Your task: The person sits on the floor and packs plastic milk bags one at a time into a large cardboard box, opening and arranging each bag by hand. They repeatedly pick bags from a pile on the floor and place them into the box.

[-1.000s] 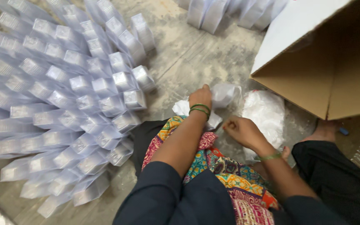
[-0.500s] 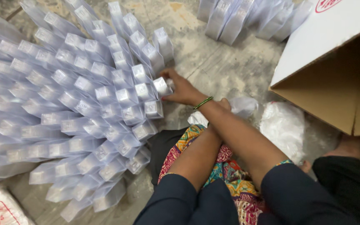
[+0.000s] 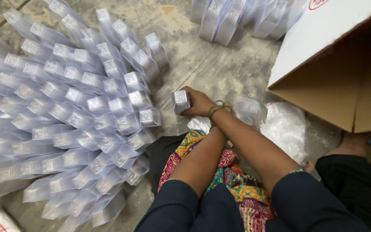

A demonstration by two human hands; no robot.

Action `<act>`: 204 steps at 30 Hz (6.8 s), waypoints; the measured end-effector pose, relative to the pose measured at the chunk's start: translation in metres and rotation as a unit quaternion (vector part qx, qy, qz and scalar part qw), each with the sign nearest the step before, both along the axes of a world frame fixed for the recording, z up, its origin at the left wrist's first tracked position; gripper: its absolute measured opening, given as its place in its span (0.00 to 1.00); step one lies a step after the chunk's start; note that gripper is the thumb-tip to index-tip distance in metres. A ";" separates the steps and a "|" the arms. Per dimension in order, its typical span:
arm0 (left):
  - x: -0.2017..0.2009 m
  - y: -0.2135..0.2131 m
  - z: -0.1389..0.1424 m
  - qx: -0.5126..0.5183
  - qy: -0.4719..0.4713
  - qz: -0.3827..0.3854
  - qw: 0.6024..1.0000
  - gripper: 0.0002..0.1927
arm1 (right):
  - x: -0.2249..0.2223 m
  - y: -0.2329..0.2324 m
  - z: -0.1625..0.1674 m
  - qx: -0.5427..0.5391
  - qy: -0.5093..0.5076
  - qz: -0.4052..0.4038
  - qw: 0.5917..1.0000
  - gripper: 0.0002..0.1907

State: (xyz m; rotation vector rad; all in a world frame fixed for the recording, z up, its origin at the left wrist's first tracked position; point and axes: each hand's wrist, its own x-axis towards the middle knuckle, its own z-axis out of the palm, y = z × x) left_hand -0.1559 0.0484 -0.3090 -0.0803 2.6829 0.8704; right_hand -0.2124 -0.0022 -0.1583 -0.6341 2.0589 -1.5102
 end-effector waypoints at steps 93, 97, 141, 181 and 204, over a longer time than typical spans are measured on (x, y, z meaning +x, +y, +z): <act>0.096 -0.069 0.181 0.649 -0.322 -0.021 0.689 0.16 | 0.151 0.274 0.062 -0.214 -0.209 0.042 0.953 0.13; 0.041 -0.069 0.174 0.695 -0.317 0.015 0.645 0.17 | 0.107 0.265 0.071 -0.414 -0.234 -0.262 0.840 0.13; 0.024 -0.018 0.064 0.080 0.058 -0.178 0.979 0.09 | 0.171 0.203 -0.050 -0.034 -0.066 -0.379 0.922 0.28; -0.027 0.003 0.054 0.310 -0.050 -0.085 0.946 0.12 | 0.025 0.370 -0.055 -0.212 0.168 -0.613 0.742 0.10; 0.263 -0.144 0.220 0.801 -0.048 0.129 0.583 0.12 | 0.186 0.215 -0.024 0.311 0.082 0.065 0.945 0.25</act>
